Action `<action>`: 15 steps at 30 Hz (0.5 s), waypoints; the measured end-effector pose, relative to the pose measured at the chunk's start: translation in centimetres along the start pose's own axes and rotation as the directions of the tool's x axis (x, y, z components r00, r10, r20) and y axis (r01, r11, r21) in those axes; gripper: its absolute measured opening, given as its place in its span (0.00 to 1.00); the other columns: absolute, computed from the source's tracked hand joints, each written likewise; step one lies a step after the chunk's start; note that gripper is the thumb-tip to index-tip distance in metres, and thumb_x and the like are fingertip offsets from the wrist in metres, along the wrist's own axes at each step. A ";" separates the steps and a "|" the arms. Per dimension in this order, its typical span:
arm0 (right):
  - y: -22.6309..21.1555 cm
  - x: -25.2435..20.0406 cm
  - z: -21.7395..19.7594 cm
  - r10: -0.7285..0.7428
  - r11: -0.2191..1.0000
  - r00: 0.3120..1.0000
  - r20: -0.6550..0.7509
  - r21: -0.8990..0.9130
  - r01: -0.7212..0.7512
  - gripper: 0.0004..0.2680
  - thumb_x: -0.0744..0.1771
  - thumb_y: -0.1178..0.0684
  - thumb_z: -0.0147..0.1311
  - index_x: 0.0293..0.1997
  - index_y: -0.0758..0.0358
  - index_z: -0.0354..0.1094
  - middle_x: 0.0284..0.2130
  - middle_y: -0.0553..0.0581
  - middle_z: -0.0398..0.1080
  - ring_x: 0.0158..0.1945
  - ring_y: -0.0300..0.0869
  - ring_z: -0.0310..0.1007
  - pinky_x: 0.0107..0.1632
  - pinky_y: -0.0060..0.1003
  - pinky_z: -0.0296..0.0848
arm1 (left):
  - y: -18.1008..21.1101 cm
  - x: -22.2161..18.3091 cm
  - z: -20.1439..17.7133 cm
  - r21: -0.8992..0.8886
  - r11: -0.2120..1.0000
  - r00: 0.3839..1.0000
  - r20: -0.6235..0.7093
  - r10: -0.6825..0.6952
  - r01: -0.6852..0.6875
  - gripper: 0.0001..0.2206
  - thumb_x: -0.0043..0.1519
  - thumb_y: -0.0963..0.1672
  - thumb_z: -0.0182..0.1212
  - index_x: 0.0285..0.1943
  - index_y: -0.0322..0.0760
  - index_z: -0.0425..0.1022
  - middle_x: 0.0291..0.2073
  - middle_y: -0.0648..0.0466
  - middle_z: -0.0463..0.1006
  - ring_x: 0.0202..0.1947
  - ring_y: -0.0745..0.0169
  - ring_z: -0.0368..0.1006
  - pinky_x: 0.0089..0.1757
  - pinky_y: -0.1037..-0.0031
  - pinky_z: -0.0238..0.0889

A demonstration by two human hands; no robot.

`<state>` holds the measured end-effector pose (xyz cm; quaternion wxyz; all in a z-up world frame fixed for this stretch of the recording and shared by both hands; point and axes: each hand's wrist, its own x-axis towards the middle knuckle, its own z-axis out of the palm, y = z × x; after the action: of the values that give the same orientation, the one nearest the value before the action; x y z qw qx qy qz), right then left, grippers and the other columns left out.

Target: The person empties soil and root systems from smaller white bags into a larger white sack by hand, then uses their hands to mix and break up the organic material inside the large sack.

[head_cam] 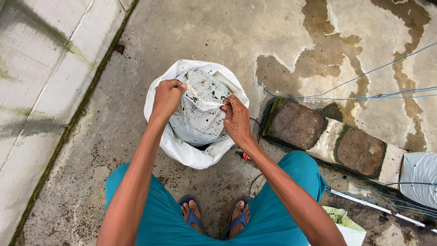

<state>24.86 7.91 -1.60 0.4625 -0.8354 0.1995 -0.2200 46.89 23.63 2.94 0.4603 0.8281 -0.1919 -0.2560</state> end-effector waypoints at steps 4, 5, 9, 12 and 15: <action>-2.8 0.4 -1.3 -0.021 0.999 1.000 0.006 0.031 0.020 0.07 0.75 0.60 0.51 0.38 0.62 0.67 0.29 0.59 0.66 0.34 0.52 0.68 0.43 0.47 0.69 | 0.2 -0.9 -0.7 -0.021 1.000 1.000 -0.011 -0.001 0.001 0.10 0.63 0.45 0.63 0.29 0.39 0.84 0.18 0.49 0.69 0.27 0.50 0.68 0.38 0.61 0.61; -4.3 0.1 -2.2 -0.037 0.998 0.999 0.014 0.055 0.037 0.08 0.75 0.60 0.51 0.37 0.60 0.67 0.28 0.58 0.65 0.35 0.48 0.66 0.43 0.46 0.70 | 0.4 -1.5 -0.8 -0.042 0.999 1.000 0.003 -0.010 0.010 0.10 0.62 0.44 0.63 0.30 0.37 0.84 0.18 0.49 0.68 0.27 0.52 0.67 0.38 0.62 0.61; -9.0 0.8 -4.6 -0.058 0.997 0.998 0.008 0.050 0.058 0.09 0.76 0.58 0.51 0.37 0.56 0.67 0.27 0.53 0.63 0.31 0.41 0.61 0.41 0.40 0.70 | 1.7 -2.2 -2.0 -0.126 0.992 1.000 0.011 -0.010 0.012 0.09 0.63 0.43 0.62 0.29 0.39 0.82 0.19 0.56 0.62 0.27 0.60 0.61 0.37 0.68 0.54; -10.5 1.1 -5.2 -0.073 0.996 0.996 0.043 0.059 0.071 0.09 0.77 0.59 0.48 0.40 0.57 0.68 0.29 0.55 0.65 0.32 0.43 0.59 0.42 0.42 0.69 | 4.2 -3.8 -3.0 -0.151 0.988 1.000 0.000 0.014 -0.014 0.11 0.67 0.42 0.61 0.29 0.41 0.79 0.18 0.60 0.62 0.26 0.67 0.56 0.38 0.73 0.52; -7.3 1.9 -3.1 -0.040 0.998 0.997 0.064 0.053 0.037 0.09 0.76 0.61 0.46 0.39 0.58 0.65 0.29 0.52 0.63 0.34 0.41 0.56 0.48 0.40 0.68 | -0.1 -1.2 -1.4 -0.118 0.993 1.000 0.000 0.025 -0.025 0.11 0.66 0.42 0.61 0.29 0.37 0.78 0.20 0.53 0.64 0.28 0.59 0.60 0.38 0.66 0.56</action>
<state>25.61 8.34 6.47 0.4859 -0.8336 0.1624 -0.2065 46.79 25.32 3.76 0.5115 0.7968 -0.1869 -0.2615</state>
